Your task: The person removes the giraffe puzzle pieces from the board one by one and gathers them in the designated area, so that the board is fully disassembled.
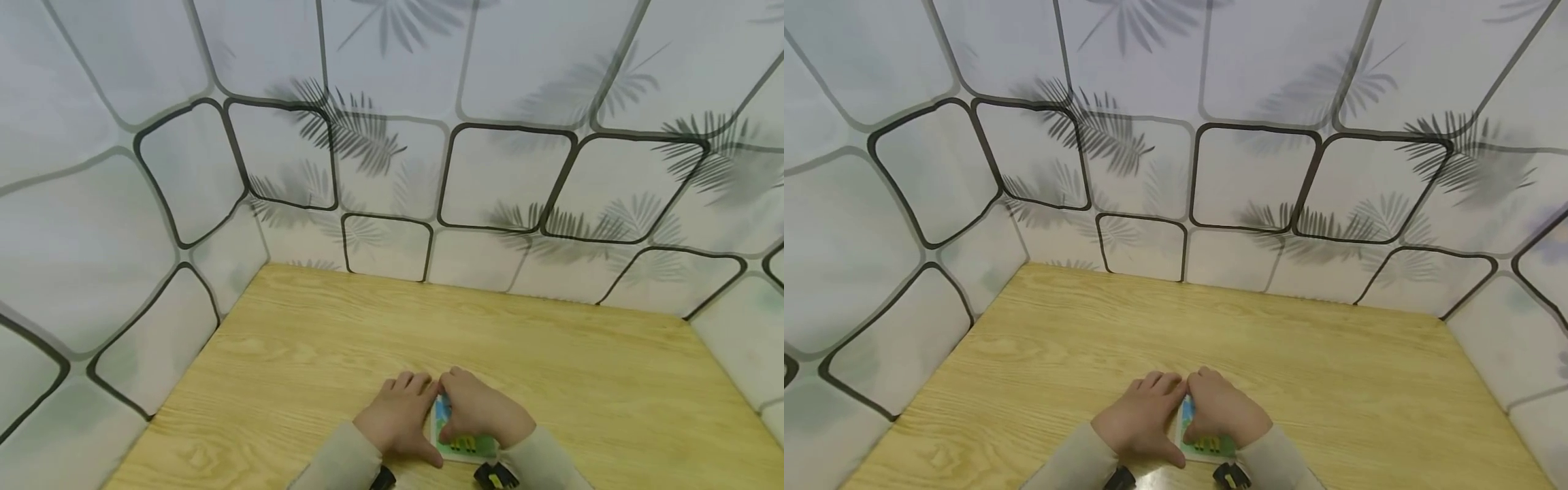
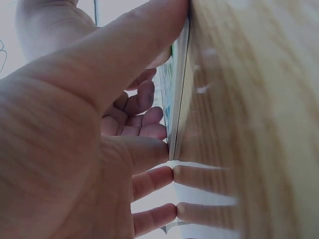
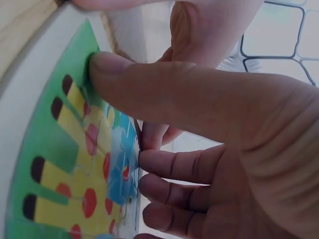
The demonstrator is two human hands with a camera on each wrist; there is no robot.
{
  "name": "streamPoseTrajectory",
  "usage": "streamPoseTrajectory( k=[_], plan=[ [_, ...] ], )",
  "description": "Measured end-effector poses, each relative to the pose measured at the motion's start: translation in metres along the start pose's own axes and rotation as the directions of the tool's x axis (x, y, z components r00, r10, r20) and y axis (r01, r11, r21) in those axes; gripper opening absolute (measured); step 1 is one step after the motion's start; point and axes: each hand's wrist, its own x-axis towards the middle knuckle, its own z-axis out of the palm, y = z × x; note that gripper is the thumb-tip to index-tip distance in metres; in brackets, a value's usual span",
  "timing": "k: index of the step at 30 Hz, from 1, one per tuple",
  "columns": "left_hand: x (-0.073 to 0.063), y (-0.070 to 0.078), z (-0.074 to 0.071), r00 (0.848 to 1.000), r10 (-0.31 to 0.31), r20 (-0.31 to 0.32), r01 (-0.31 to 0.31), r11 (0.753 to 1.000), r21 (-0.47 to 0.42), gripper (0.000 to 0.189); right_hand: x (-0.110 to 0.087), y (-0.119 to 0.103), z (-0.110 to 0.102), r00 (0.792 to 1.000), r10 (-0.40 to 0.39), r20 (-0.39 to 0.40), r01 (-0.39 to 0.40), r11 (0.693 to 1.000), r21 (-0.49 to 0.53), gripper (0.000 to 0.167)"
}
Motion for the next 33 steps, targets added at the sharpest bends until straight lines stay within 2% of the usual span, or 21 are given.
streamPoseTrajectory(
  k=[7, 14, 20, 28, 33],
  plan=[
    [0.002, 0.003, 0.002, 1.000, 0.014, -0.001, -0.014, 1.000, -0.007, 0.114, 0.001, 0.006, -0.004, 0.998, 0.032, 0.046, -0.033, 0.999, 0.037, 0.052],
    [0.003, 0.005, 0.001, 1.000, 0.007, 0.003, -0.006, 1.000, -0.021, 0.114, 0.006, 0.010, -0.006, 0.998, 0.050, 0.046, -0.051, 0.998, 0.038, 0.045],
    [0.001, 0.004, 0.003, 1.000, 0.016, -0.012, -0.017, 0.999, -0.029, 0.112, 0.008, 0.011, -0.005, 0.995, 0.075, 0.059, -0.079, 0.993, 0.083, 0.044],
    [0.004, 0.002, 0.006, 1.000, -0.008, 0.029, 0.011, 0.994, -0.106, 0.097, 0.008, 0.014, 0.000, 0.998, 0.028, 0.051, -0.034, 0.992, 0.123, 0.044],
    [0.012, 0.001, 0.000, 0.999, 0.003, 0.041, 0.001, 0.995, -0.100, 0.094, 0.008, 0.018, -0.002, 1.000, -0.005, 0.005, 0.004, 0.993, 0.121, 0.048]
  ],
)
